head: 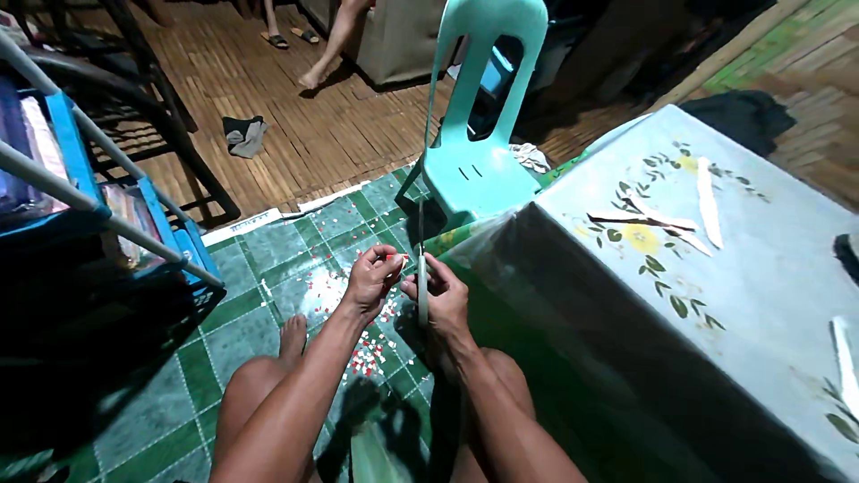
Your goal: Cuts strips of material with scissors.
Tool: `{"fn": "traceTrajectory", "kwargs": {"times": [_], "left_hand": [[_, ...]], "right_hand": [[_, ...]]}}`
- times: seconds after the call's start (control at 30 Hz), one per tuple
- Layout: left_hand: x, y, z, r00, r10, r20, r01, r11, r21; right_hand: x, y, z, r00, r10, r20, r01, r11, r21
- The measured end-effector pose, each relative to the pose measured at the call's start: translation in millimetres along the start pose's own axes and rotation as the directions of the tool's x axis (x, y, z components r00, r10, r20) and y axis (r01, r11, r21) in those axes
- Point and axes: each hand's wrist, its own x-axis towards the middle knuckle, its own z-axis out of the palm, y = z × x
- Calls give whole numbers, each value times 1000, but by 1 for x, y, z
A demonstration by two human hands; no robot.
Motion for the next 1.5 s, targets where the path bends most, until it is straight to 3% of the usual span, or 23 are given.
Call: {"fn": "traceTrajectory", "kwargs": {"times": [0.23, 0.47, 0.87, 1.2, 1.5], "left_hand": [[-1, -14, 9, 999, -34, 11, 35, 995, -92], [2, -9, 6, 1000, -8, -14, 6, 992, -125], [5, -10, 0, 996, 35, -82, -19, 982, 188], [-3, -6, 6, 983, -185, 18, 186, 982, -26], [-5, -3, 6, 974, -219, 62, 223, 972, -73]], "right_hand": [[2, 7, 22, 993, -1, -117, 1, 1000, 2], [8, 5, 17, 994, -11, -110, 11, 1000, -1], [10, 0, 7, 995, -8, -103, 11, 1000, 28], [14, 1, 2, 993, 66, -102, -56, 993, 101], [18, 0, -3, 996, 59, -71, -55, 997, 56]]}}
